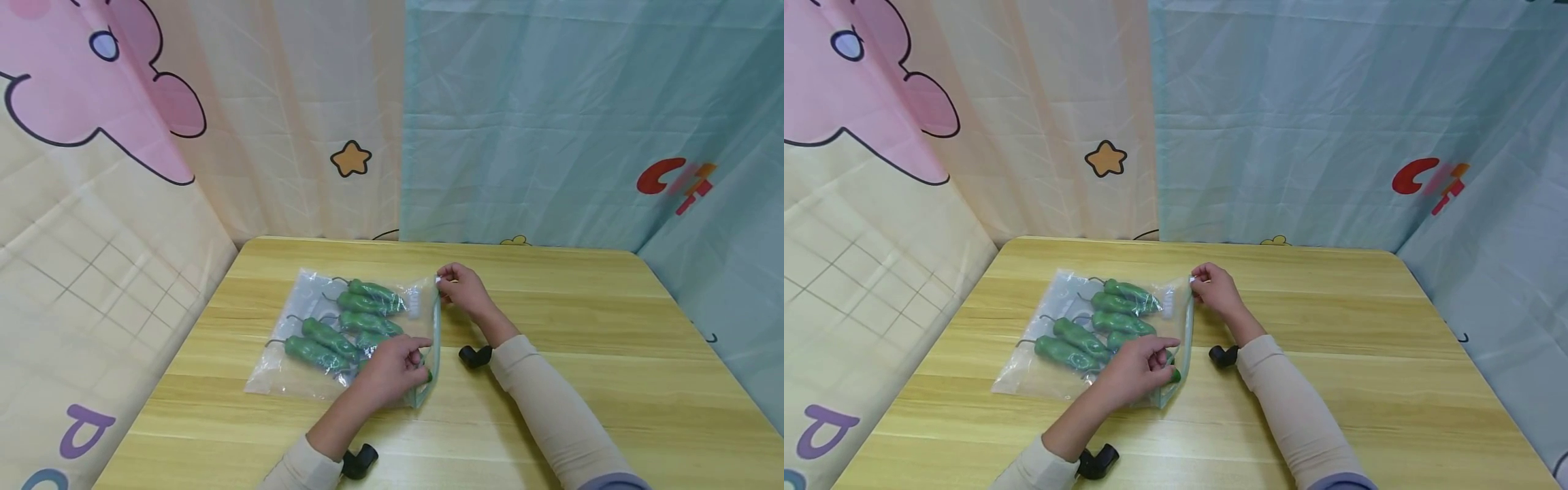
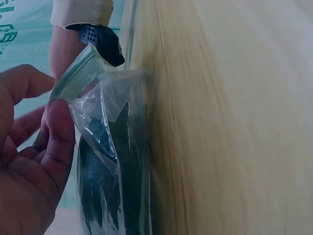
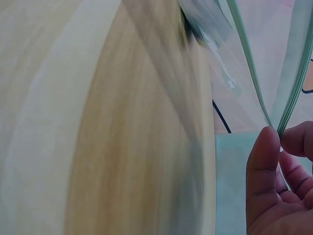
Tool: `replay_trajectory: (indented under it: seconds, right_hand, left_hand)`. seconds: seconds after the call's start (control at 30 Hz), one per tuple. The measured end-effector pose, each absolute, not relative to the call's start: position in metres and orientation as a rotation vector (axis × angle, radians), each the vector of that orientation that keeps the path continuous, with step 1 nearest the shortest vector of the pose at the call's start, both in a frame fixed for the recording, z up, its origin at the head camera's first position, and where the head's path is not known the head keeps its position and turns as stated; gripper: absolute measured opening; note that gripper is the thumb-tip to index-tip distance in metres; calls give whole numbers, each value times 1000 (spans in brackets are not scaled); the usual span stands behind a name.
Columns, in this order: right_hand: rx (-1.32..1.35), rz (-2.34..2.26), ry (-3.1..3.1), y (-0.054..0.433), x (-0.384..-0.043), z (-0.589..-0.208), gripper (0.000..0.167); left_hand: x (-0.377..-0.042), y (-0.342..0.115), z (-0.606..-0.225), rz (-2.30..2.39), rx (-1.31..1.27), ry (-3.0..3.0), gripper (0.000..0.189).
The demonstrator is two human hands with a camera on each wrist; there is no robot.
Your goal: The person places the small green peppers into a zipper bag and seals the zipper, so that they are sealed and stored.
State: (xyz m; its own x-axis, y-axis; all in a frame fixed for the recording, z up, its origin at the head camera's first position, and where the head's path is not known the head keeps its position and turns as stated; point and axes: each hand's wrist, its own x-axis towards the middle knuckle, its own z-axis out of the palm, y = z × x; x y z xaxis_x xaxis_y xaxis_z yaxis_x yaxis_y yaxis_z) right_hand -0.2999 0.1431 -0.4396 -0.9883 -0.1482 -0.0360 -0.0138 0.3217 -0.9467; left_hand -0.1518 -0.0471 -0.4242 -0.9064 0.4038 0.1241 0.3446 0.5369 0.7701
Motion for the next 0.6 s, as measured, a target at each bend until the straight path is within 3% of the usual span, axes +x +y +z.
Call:
replay_trajectory:
  seconds: [0.17, 0.47, 0.6]
  right_hand:
    - [-148, -1775, 2455, 144, -300, -440, 22]
    - [-140, -1777, 2455, 144, -301, -441, 21]
    - [-131, -1782, 2450, 143, -301, -441, 21]
  left_hand:
    - [-151, -48, -426, 1293, 730, 2688, 32]
    - [-155, -50, -429, 1213, 781, 2646, 32]
    - [-155, -50, -430, 1146, 815, 2648, 18]
